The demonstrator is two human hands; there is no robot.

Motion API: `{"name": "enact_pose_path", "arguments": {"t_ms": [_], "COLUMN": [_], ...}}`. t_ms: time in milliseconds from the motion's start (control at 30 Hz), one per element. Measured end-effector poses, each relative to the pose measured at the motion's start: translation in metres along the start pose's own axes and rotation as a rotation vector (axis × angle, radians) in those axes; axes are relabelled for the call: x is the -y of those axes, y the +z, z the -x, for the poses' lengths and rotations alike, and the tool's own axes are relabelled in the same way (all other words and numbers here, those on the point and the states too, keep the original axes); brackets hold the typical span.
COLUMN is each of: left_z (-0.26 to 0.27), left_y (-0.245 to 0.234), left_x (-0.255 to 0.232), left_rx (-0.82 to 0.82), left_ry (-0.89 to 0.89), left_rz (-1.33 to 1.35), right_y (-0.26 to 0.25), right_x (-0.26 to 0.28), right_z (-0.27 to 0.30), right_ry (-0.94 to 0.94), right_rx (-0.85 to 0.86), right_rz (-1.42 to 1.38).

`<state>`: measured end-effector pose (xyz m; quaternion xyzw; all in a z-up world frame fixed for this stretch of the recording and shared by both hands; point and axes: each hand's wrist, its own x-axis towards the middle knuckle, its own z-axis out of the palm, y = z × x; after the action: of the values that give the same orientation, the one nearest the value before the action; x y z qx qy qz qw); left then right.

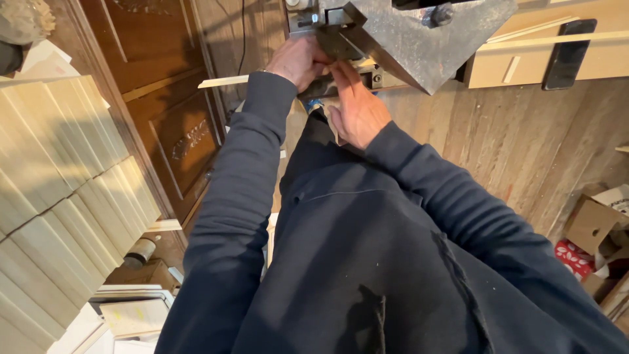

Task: Cutting thin wooden strips using a manual guillotine-style wood cutter in a workshop.

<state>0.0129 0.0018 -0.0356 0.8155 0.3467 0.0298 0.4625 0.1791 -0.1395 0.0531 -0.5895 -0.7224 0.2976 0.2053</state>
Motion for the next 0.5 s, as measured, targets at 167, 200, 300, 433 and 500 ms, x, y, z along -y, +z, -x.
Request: {"name": "enact_pose_path", "arguments": {"t_ms": [167, 200, 300, 433, 500], "left_z": [0.002, 0.007, 0.011, 0.015, 0.02], "left_y": [0.006, 0.001, -0.008, 0.002, -0.002], "left_x": [0.007, -0.001, -0.014, -0.007, -0.012], "left_rx": [-0.066, -0.068, -0.069, -0.148, -0.181], "left_ry": [0.041, 0.036, -0.096, -0.09, -0.13], "left_rz": [-0.049, -0.047, 0.045, 0.058, 0.075], "right_y": [0.021, 0.023, 0.024, 0.026, 0.029], "right_x": [-0.012, -0.013, -0.013, -0.005, -0.006], "right_z": [-0.012, -0.011, -0.013, -0.014, -0.014], "right_ry": [0.132, 0.13, 0.119, 0.214, 0.191], "right_rx": [0.13, 0.135, 0.102, 0.175, 0.177], "right_rz": [0.045, 0.045, 0.062, 0.119, 0.151]}}
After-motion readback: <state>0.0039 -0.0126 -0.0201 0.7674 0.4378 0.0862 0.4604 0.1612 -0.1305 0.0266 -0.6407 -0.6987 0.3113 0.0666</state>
